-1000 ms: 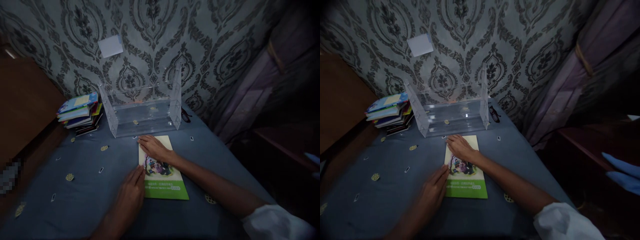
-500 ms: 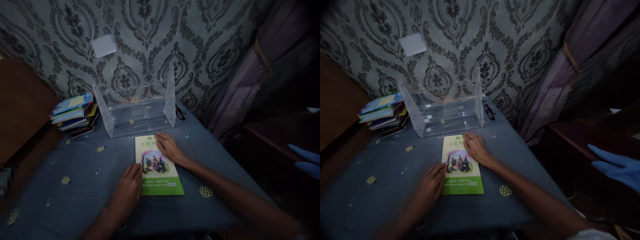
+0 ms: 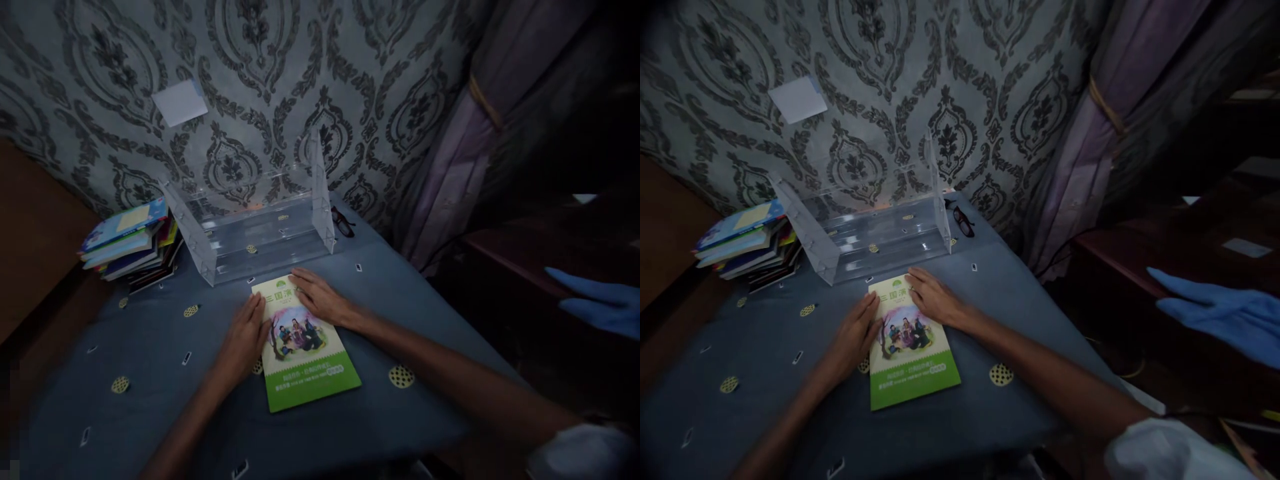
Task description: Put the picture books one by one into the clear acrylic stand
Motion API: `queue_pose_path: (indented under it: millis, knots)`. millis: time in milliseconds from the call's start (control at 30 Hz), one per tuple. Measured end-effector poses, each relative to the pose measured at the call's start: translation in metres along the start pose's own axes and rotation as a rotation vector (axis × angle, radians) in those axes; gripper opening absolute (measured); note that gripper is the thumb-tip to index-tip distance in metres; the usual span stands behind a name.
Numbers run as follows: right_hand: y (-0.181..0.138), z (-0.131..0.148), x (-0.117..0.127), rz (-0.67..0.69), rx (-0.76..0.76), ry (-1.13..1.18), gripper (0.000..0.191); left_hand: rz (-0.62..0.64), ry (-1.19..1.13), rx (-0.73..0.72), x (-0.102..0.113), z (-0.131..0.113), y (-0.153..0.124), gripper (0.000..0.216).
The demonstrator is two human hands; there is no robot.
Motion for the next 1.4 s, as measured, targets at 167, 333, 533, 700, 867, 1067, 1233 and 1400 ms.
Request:
queue_pose_path:
  millis: [167, 333, 533, 700, 867, 1067, 1233, 1400]
  knots:
    - [-0.006, 0.001, -0.001, -0.011, -0.012, -0.007, 0.045, 0.011, 0.055, -0.006, -0.005, -0.001, 0.019, 0.045]
    - [-0.011, 0.004, -0.004, -0.034, -0.085, -0.04, 0.043, 0.028, 0.097, -0.046, -0.006, -0.013, 0.035, 0.042]
    - [-0.018, 0.016, 0.0, -0.029, -0.121, -0.088, 0.044, 0.026, 0.044, -0.126, -0.014, -0.032, 0.054, 0.04]
    - [-0.03, 0.023, 0.003, -0.072, -0.111, -0.062, 0.048, 0.05, -0.003, -0.216, -0.027, -0.044, 0.072, 0.043]
    - [-0.04, 0.033, 0.009, -0.075, -0.103, -0.065, 0.051, 0.108, -0.018, -0.28, -0.037, -0.05, 0.087, 0.046]
    - [-0.05, 0.048, 0.014, -0.061, -0.131, -0.083, 0.047, 0.127, -0.058, -0.296, -0.036, -0.051, 0.091, 0.046]
    - [-0.064, 0.059, 0.019, -0.075, -0.127, -0.074, 0.046, 0.135, -0.063, -0.337, -0.032, -0.057, 0.078, 0.044]
    - [-0.08, 0.071, 0.022, -0.078, -0.123, -0.067, 0.047, 0.151, -0.079, -0.372, -0.026, -0.07, 0.055, 0.043]
Point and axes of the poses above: each hand's wrist, its own y-axis towards the middle knuckle, its own x-axis out of the back of the hand, z = x × y, the point moved 3 cm from there along y, towards the middle knuckle, and after that the axes turned 8 degrees about x, right-handed, at the moved point
